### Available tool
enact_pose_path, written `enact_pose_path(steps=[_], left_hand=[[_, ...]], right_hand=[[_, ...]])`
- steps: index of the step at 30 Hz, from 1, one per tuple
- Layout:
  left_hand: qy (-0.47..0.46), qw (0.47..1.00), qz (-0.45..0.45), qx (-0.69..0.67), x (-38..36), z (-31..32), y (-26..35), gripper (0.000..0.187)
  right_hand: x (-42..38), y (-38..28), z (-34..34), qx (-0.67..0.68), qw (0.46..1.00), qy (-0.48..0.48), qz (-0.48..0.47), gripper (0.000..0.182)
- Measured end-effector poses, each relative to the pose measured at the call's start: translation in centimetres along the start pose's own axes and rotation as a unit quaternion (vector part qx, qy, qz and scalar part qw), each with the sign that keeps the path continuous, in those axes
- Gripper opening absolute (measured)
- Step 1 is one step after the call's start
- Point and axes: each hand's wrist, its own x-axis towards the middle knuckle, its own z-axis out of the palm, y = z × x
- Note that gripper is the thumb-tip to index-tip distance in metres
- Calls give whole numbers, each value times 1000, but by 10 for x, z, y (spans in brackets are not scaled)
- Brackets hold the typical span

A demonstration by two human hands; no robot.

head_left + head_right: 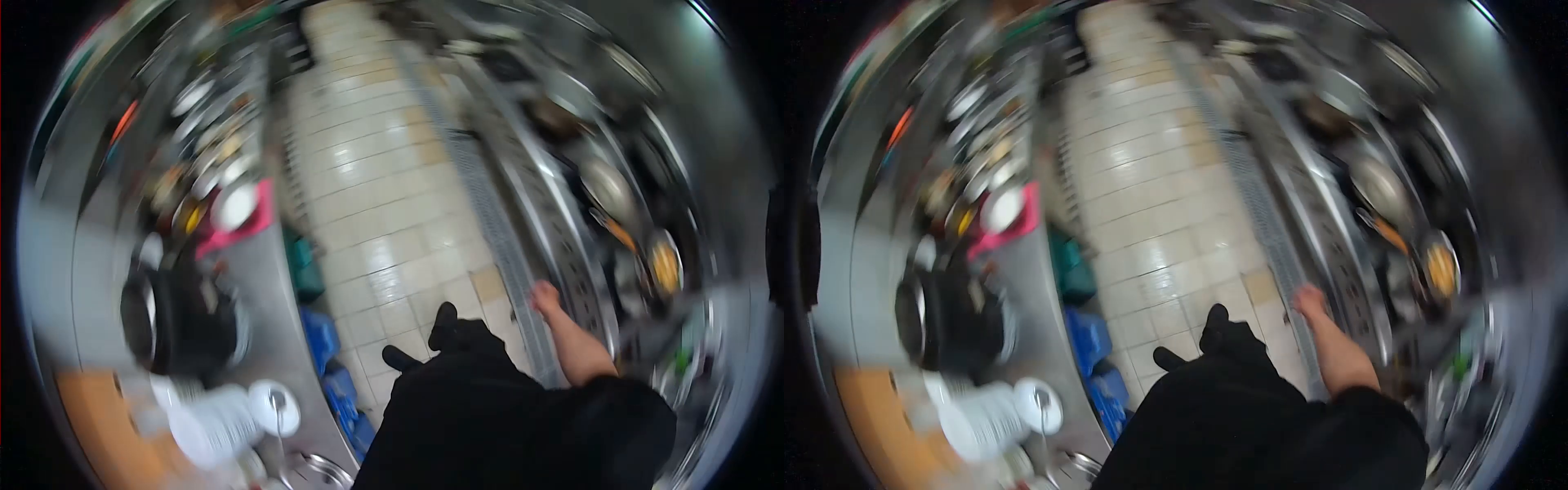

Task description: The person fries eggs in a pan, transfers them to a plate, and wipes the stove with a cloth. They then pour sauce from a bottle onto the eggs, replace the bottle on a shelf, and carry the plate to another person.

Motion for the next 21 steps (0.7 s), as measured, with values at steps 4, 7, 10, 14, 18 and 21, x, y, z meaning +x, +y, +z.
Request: enact_pose_path(steps=[4,7,10,14,18,21], left_hand=[[-178,976,-71,100,-47,105,-30,29],[-270,948,-93,142,-83,151,-38,30],[-334,921,-103,170,-122,191,-39,31],[-401,887,-112,200,-168,232,-40,32],[-452,856,-104,226,-202,264,-35,33],[-481,838,-102,235,-219,285,-28,34]], right_hand=[[1,-14,5,260,945,197,41,20],[-7,-4,-20,370,888,269,47,23],[1,7,-57,478,818,315,63,27],[-2,-37,-93,594,786,160,-55,51],[33,-104,-126,731,665,145,-45,66],[72,-125,-132,808,569,133,-81,53]])
